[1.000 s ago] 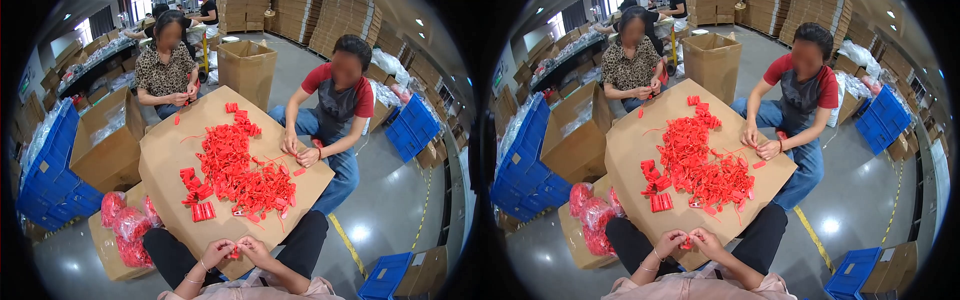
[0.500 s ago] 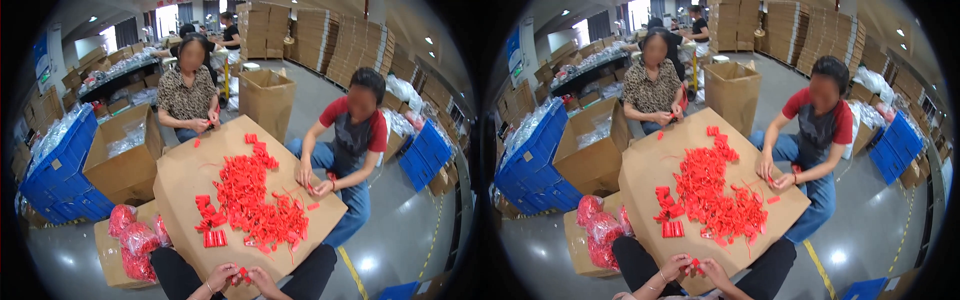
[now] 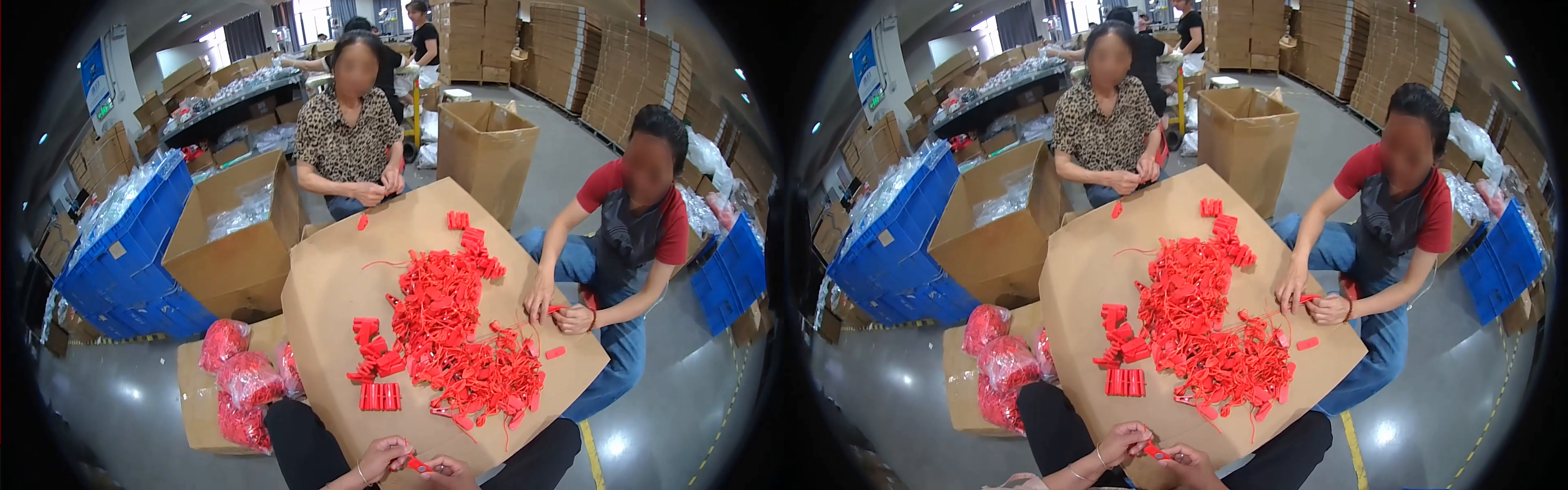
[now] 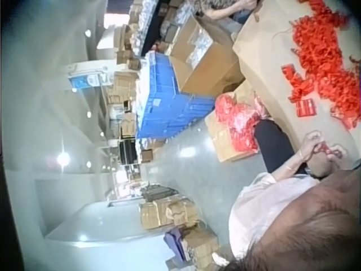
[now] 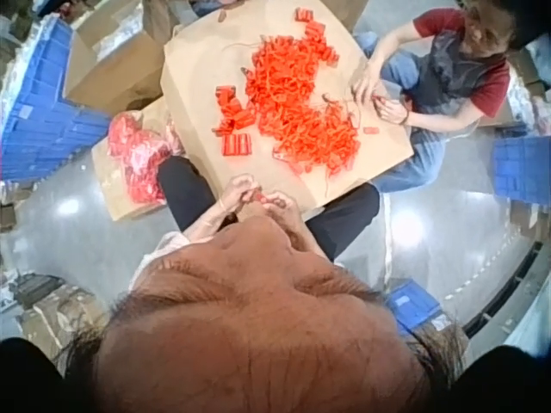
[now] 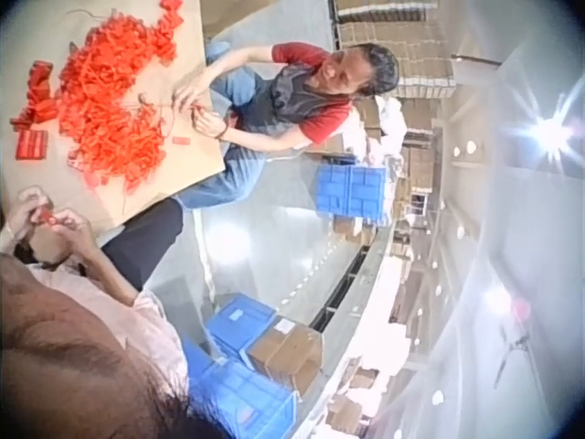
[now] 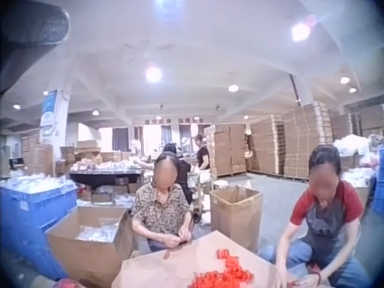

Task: The person is sorting and organizing a pile of red product tags on a table with coworkers.

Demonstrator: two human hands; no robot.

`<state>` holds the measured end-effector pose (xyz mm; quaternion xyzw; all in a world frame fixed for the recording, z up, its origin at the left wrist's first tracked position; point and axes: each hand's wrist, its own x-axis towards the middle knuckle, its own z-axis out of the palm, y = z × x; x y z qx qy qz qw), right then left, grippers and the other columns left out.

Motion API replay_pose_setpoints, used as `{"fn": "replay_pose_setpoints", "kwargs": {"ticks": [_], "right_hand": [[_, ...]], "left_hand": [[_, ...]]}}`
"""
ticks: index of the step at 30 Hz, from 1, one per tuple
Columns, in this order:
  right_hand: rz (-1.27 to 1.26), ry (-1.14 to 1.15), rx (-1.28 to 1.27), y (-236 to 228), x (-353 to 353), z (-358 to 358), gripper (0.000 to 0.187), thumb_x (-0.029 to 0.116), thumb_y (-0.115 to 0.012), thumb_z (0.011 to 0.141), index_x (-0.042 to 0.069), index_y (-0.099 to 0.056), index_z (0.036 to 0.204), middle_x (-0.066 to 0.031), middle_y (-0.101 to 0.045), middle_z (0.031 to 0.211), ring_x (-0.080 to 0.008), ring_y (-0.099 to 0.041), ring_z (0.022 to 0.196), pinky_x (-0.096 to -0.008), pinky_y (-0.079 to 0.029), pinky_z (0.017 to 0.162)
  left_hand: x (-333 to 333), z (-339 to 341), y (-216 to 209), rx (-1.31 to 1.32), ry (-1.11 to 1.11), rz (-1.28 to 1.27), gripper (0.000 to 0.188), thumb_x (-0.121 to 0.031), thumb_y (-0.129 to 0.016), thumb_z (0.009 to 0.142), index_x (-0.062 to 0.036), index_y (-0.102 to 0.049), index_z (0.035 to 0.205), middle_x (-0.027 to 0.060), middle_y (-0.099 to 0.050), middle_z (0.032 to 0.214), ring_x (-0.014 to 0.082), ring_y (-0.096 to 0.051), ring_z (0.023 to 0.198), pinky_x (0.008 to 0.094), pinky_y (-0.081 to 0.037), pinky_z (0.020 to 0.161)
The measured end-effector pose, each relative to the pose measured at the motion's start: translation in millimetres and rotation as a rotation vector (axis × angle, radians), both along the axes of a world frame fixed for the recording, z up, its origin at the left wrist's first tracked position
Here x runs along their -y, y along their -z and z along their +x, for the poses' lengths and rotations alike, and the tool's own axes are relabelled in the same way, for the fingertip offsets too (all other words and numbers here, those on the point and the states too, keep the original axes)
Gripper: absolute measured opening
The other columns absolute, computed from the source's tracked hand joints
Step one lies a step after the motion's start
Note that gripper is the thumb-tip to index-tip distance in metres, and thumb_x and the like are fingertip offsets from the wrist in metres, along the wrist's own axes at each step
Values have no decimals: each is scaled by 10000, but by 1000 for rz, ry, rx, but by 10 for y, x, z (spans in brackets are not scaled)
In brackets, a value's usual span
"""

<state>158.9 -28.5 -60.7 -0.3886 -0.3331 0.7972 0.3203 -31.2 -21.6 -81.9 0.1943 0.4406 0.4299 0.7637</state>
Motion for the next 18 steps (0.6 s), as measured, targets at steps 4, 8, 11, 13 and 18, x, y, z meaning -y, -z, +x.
{"fn": "replay_pose_setpoints", "kwargs": {"ticks": [4,8,11,13,18], "right_hand": [[125,-78,20,-24,-27,44,125,22,-623,790,50,-601,910,-9,-606,839,-79,-547,766,-232,-448,698],[144,-101,53,-47,-1,107,119,-9,-605,797,41,-601,905,-18,-610,849,-86,-555,781,-235,-452,703],[151,-166,51,-42,-53,188,121,-15,-606,797,33,-598,908,-32,-614,874,-95,-561,805,-247,-456,719],[171,-214,52,-23,-56,199,119,-17,-606,797,29,-596,907,-41,-615,888,-100,-565,822,-255,-460,729],[186,-232,-25,33,-78,286,113,-44,-583,803,27,-589,892,-81,-616,939,-128,-582,866,-278,-470,751]], "left_hand": [[19,-22,38,-52,90,18,131,-142,-527,887,-21,-568,855,-15,-464,593,38,-372,463,181,-310,454],[-21,-68,32,-36,331,43,172,-172,-493,910,-24,-577,932,-42,-436,588,26,-343,473,173,-288,450],[-51,-85,-63,-214,656,77,201,-198,-482,916,-34,-575,986,-58,-418,580,16,-336,484,166,-278,455],[0,-112,91,-186,712,141,206,-213,-484,916,-39,-575,978,-64,-417,577,11,-340,488,165,-276,459],[-79,-189,82,-150,899,202,207,-238,-485,917,-51,-572,937,-73,-432,595,-1,-362,510,164,-279,468]]}}
